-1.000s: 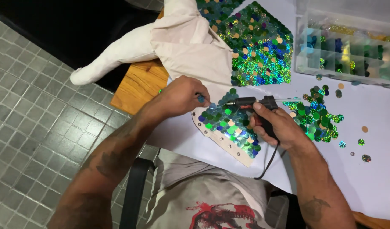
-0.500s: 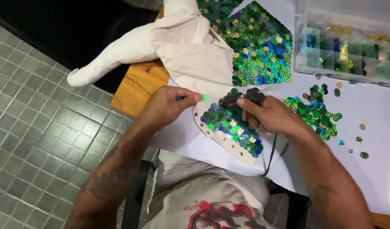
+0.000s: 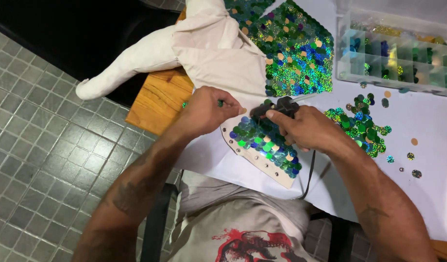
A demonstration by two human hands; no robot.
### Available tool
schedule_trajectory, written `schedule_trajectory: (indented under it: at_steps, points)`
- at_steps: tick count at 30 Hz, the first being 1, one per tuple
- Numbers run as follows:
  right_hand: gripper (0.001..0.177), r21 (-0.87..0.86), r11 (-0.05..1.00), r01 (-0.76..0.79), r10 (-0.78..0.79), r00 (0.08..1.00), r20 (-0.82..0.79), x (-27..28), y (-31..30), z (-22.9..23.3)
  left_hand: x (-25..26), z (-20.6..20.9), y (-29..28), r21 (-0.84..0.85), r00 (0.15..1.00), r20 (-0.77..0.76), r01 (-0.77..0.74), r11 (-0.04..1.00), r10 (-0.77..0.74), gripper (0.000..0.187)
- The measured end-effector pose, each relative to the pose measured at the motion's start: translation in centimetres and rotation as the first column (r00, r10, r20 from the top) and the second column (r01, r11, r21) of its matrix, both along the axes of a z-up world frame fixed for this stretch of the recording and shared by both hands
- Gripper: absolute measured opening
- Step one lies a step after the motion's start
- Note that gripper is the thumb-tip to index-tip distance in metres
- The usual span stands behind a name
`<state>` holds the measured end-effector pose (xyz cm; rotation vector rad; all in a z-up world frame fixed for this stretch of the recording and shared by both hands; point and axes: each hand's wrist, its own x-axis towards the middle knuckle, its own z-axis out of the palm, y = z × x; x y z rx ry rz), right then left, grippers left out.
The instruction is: Decorating a white fabric garment by gluing green and blue sequins using a hot glue gun
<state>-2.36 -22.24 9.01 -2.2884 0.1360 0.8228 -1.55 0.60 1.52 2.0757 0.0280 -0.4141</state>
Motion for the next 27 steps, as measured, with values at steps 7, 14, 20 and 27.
schedule_trajectory:
  at_steps: [7, 14, 20, 27]
  points:
    - [0.057, 0.249, 0.959, 0.137, -0.150, 0.988, 0.034, 0.8, -3.6, -5.6, 0.9, -0.4, -1.8, 0.114, 0.992, -0.011, 0.127, 0.985, -0.126, 0.014]
    - [0.060, 0.565, 0.780, 0.268, -0.277, 0.958, -0.071, 0.1, -7.2, -9.8, 2.0, -1.3, -3.4, 0.235, 0.983, -0.044, 0.185, 0.954, -0.180, 0.013]
    - [0.058, 0.593, 0.764, 0.254, -0.276, 0.960, -0.055, -0.2, -7.4, -10.3, 2.5, -3.2, -3.8, 0.272, 0.991, 0.028, 0.119, 0.955, -0.132, 0.011]
    - [0.058, 0.624, 0.738, 0.256, -0.296, 0.954, -0.042, -0.4, -7.6, -10.3, 2.8, -3.9, -3.8, 0.325, 0.989, 0.054, 0.110, 0.939, -0.135, 0.015]
